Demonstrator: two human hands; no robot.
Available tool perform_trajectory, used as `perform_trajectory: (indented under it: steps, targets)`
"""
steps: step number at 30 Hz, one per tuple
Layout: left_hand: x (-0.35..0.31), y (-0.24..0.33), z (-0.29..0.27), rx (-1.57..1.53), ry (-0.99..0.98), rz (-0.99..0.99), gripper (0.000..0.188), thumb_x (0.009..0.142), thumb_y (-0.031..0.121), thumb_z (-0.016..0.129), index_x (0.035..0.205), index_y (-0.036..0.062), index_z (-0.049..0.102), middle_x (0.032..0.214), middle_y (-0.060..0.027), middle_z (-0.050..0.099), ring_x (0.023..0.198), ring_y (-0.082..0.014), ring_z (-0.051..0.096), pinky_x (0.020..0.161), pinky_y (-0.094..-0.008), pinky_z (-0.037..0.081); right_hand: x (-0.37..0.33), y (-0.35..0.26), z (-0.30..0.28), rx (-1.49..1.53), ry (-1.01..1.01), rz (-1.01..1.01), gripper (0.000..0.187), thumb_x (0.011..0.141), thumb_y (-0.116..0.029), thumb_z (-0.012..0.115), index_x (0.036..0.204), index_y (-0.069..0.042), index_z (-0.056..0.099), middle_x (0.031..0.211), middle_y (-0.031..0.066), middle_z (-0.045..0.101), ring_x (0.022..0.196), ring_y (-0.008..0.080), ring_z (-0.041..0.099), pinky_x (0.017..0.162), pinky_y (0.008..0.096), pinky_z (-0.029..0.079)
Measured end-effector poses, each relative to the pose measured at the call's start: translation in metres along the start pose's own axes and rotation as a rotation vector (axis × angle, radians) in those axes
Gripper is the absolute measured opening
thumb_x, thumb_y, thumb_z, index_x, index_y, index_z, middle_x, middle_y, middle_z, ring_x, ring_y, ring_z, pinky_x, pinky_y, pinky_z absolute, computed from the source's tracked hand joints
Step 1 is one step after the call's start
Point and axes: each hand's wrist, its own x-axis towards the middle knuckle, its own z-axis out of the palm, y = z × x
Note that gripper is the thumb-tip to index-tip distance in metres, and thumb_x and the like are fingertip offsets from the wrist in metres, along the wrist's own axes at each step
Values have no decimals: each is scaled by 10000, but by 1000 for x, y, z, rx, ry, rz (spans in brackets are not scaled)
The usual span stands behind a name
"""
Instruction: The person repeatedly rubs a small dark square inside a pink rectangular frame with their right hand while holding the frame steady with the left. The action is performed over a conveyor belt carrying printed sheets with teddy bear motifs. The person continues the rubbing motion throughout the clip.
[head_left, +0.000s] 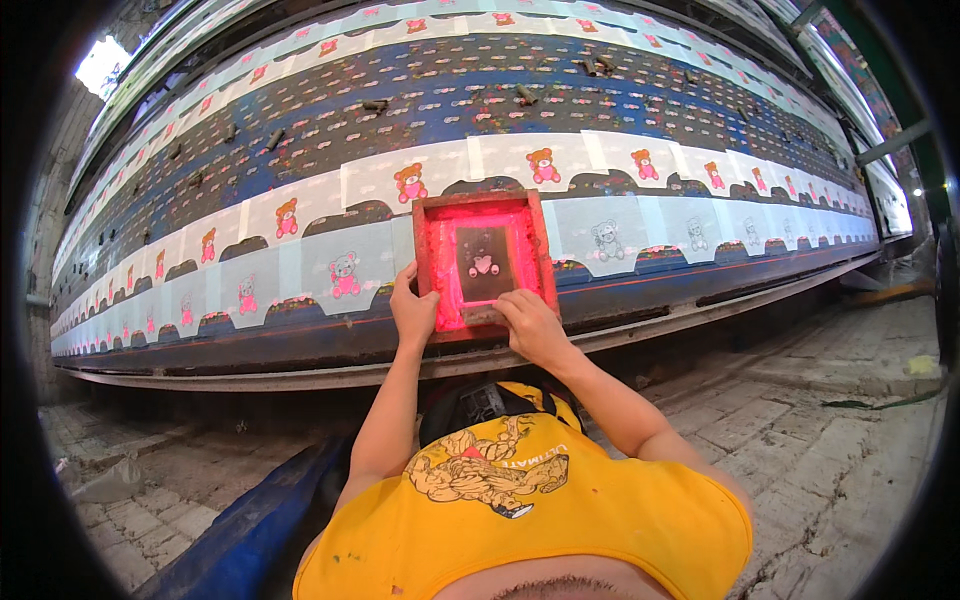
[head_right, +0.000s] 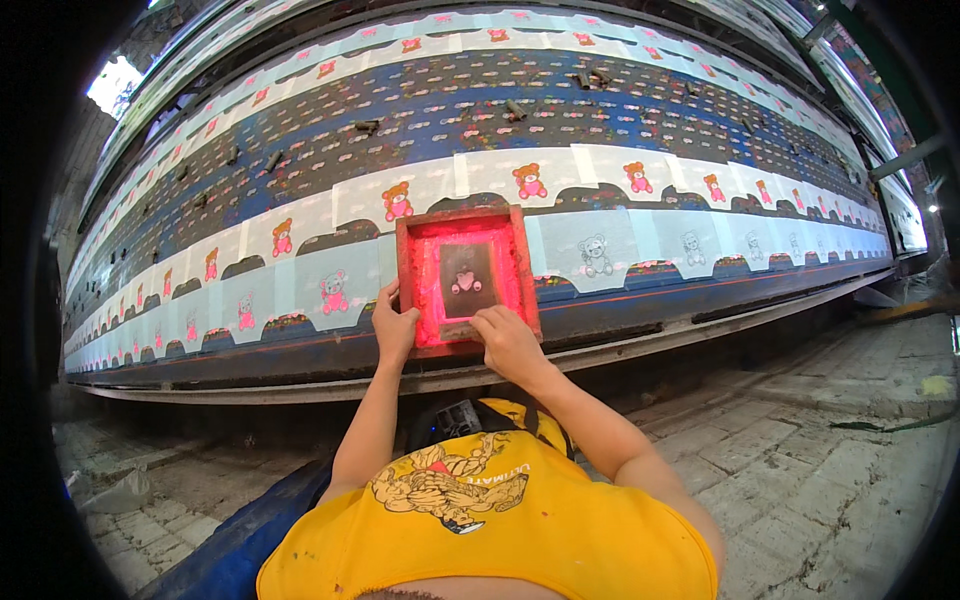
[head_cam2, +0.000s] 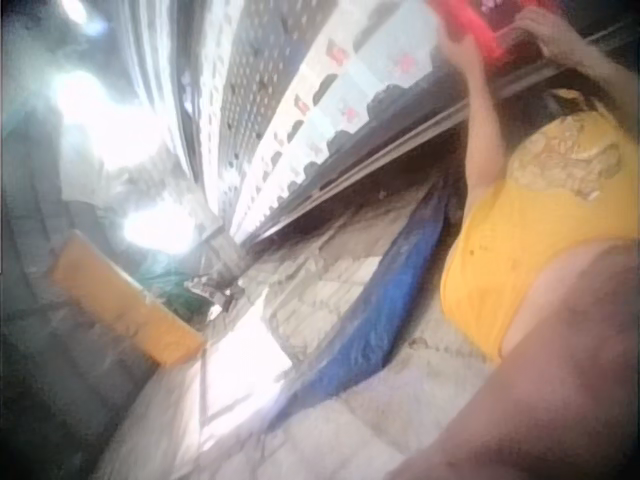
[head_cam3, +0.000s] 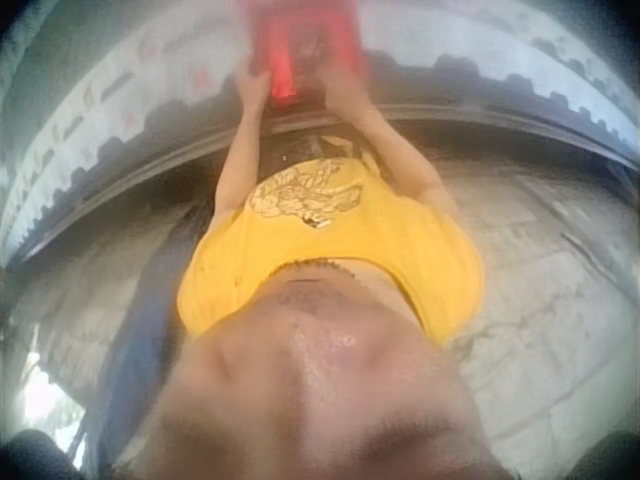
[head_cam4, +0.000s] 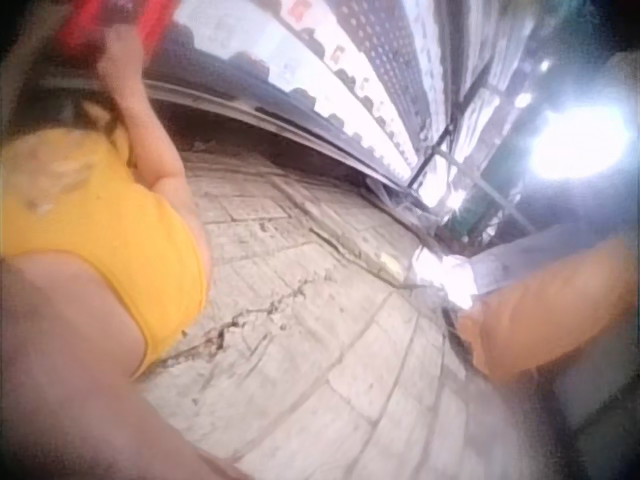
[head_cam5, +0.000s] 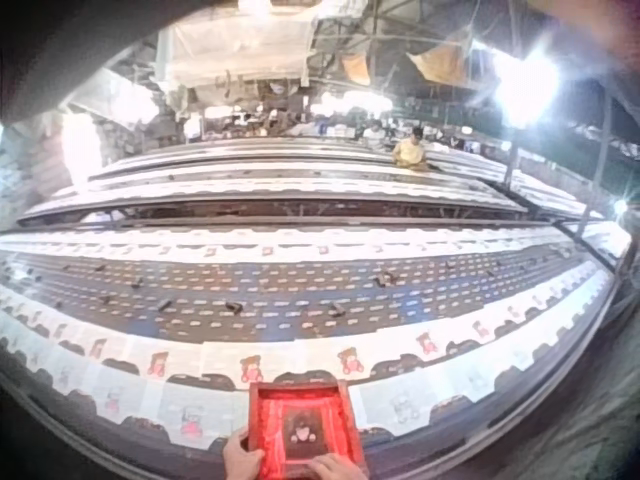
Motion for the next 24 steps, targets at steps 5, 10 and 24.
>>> perform_trajectory:
  steps: [5, 10, 24]
  targets:
    - [-1, 0, 1, 12, -7, -4, 645, 746, -56, 718, 1379, -68, 593, 1355, -247, 661, 1288, -332, 642, 1113, -397, 491, -1, 11, 16, -27, 19, -35, 361, 724, 84, 637, 1074, -3, 652, 1092, 161, 662, 1061, 375, 627, 943, 456, 528]
    - [-1, 0, 0, 24, -17, -6, 653, 745, -60, 713, 1386, -68, 587, 1371, -248, 650, 1303, -340, 630, 1119, -403, 485, 64, 54, 31, -112, 156, -71, 273, 748, 35, 639, 1016, -20, 638, 1031, 154, 658, 1021, 367, 630, 919, 459, 525]
    - [-1, -5, 1, 66, -4, 51, 650, 748, -58, 720, 1383, -67, 581, 1352, -252, 654, 1300, -358, 625, 1132, -414, 471, 82, 72, 31, -45, -5, 16, 272, 774, 51, 626, 1035, -10, 671, 1013, 173, 672, 1047, 381, 628, 940, 481, 516]
